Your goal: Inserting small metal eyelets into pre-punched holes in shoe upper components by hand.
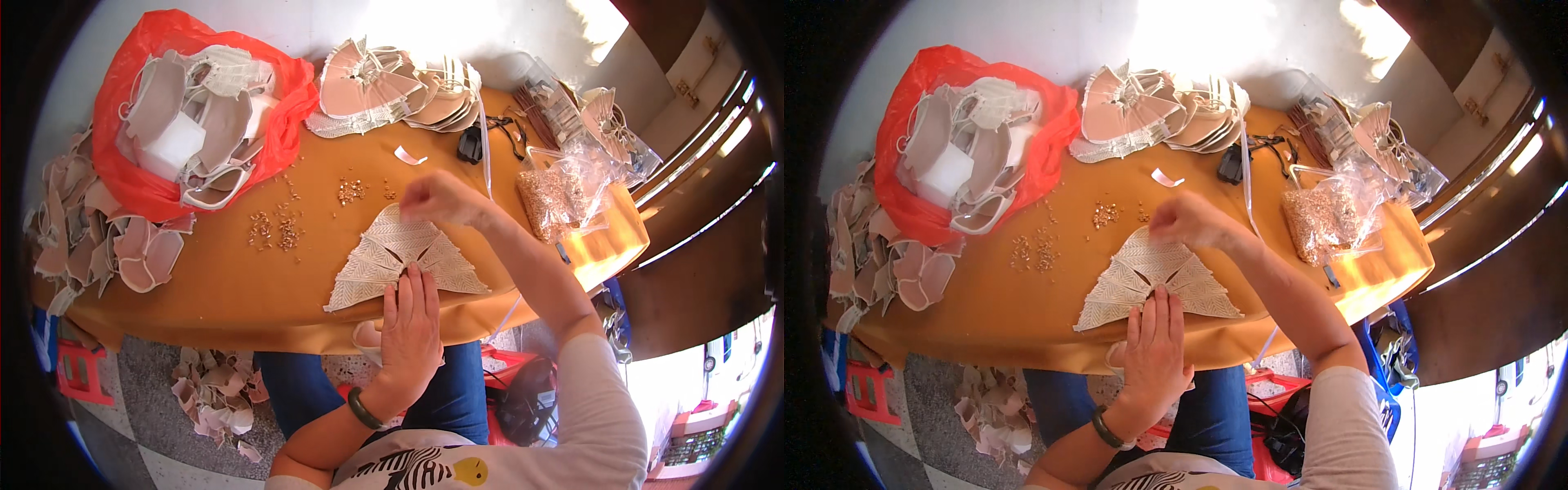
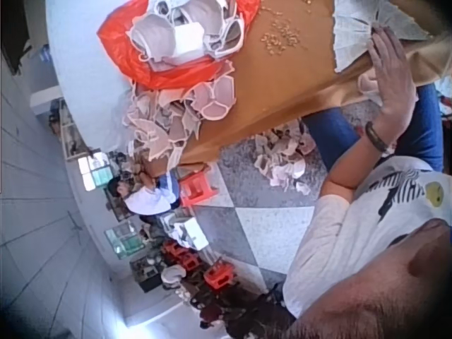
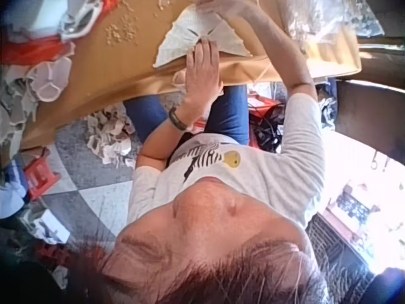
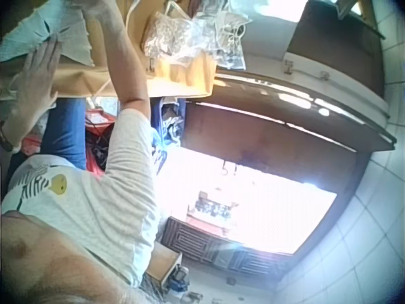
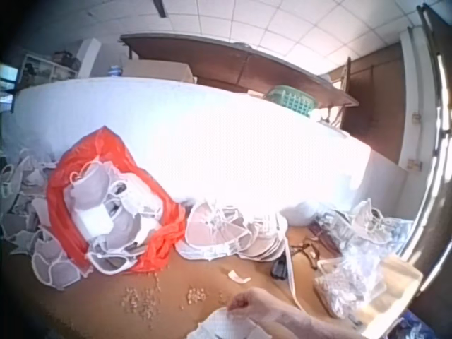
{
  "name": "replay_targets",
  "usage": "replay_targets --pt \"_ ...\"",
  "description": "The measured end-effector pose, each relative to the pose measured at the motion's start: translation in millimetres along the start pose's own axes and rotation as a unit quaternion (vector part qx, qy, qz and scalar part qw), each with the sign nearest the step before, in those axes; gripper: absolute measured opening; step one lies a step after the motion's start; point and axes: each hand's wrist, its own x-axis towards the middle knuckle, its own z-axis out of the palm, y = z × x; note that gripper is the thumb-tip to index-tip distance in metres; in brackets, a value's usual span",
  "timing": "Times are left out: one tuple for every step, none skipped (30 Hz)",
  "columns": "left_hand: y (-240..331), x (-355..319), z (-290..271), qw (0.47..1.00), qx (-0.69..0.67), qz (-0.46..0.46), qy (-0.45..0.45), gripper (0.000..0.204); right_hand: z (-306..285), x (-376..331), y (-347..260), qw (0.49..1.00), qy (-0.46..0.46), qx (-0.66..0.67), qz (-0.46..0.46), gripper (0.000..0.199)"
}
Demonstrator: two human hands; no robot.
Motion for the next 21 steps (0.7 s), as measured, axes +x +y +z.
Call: replay_targets --pt "0.0 0.0 1.3 1.0 -0.011 0.004 0.005 0.103 0.2 8.1 11.6 0.991 0.124 0.015 -0.056 0.017" --pt "-1.4 -0.4 0.9 1.0 -0.01 0.004 0.002 0.103 1.1 13.3 13.9 0.962 0.246 0.033 -0.112 0.015" --pt "-2.9 0.1 -0.1 1.0 -0.027 0.005 0.002 0.103 -0.2 17.4 16.3 0.959 0.261 0.003 -0.114 0.012" --pt "-4.2 -0.2 -0.8 0.999 -0.044 0.007 0.002 0.103 1.8 20.2 19.2 0.959 0.26 0.005 -0.114 0.012" --pt "-5.4 -0.1 -0.8 0.999 -0.042 0.005 0.004 0.103 1.9 24.1 19.2 0.952 0.261 -0.035 -0.158 0.012" --pt "-6.5 -0.3 -0.5 0.999 -0.048 0.009 0.011 0.101 1.6 27.3 19.4 0.941 0.261 -0.075 -0.201 0.013" --pt "-7.9 -0.2 -0.8 0.998 -0.053 0.012 0.018 0.1 0.4 29.7 19.7 0.941 0.261 -0.076 -0.204 0.013" --pt "-10.4 0.4 -2.4 0.998 -0.054 0.012 0.018 0.1 0.5 28.9 19.6 0.942 0.25 -0.106 -0.198 0.012" --pt "-15.9 2.3 -6.9 0.992 -0.122 0.022 0.017 0.096 0.7 28.2 19.5 0.942 0.239 -0.136 -0.191 0.012" --pt "-21.6 4.3 -10.4 0.981 -0.189 0.032 0.017 0.092 -0.7 29.2 18.8 0.943 0.238 -0.137 -0.19 0.012" --pt "-26.9 5.2 -12.6 0.981 -0.189 0.032 0.015 0.092 -2.3 30.8 17.3 0.946 0.234 -0.131 -0.18 0.012" --pt "-32.5 6.2 -14.4 0.964 -0.262 0.029 0.043 0.086 -2.4 31.3 16.3 0.95 0.231 -0.125 -0.171 0.012" --pt "-38.3 7.4 -15.9 0.94 -0.333 0.026 0.071 0.081 -0.9 30.2 16.1 0.95 0.231 -0.124 -0.169 0.012" --pt "-45.8 8.6 -17.4 0.94 -0.333 0.025 0.07 0.081 0.5 29.5 11.9 0.944 0.257 -0.14 -0.151 0.012" --pt "-53.6 9.7 -18.7 0.945 -0.312 0.018 0.093 0.075 1.4 27.7 8.2 0.937 0.283 -0.157 -0.132 0.012" --pt "-61.7 11.4 -19.6 0.949 -0.292 0.011 0.116 0.069 2.1 21.6 5.6 0.937 0.283 -0.156 -0.131 0.012" --pt "-71.9 13.0 -21.1 0.949 -0.291 0.009 0.117 0.069 3.8 11.9 -0.2 0.94 0.291 -0.109 -0.143 0.012" --pt "-82.7 14.9 -22.9 0.959 -0.261 0.033 0.103 0.065 6.7 3.4 -6.0 0.94 0.297 -0.061 -0.157 0.012" --pt "-89.2 16.1 -24.2 0.967 -0.23 0.057 0.089 0.06 11.7 -5.1 -11.7 0.941 0.294 -0.06 -0.159 0.012" --pt "-90.4 17.3 -27.0 0.967 -0.231 0.057 0.09 0.06 17.5 -16.7 -16.3 0.957 0.249 -0.028 -0.148 0.011" --pt "-90.6 18.4 -30.4 0.967 -0.231 0.064 0.082 0.057 24.4 -25.3 -17.0 0.97 0.203 0.005 -0.135 0.01"
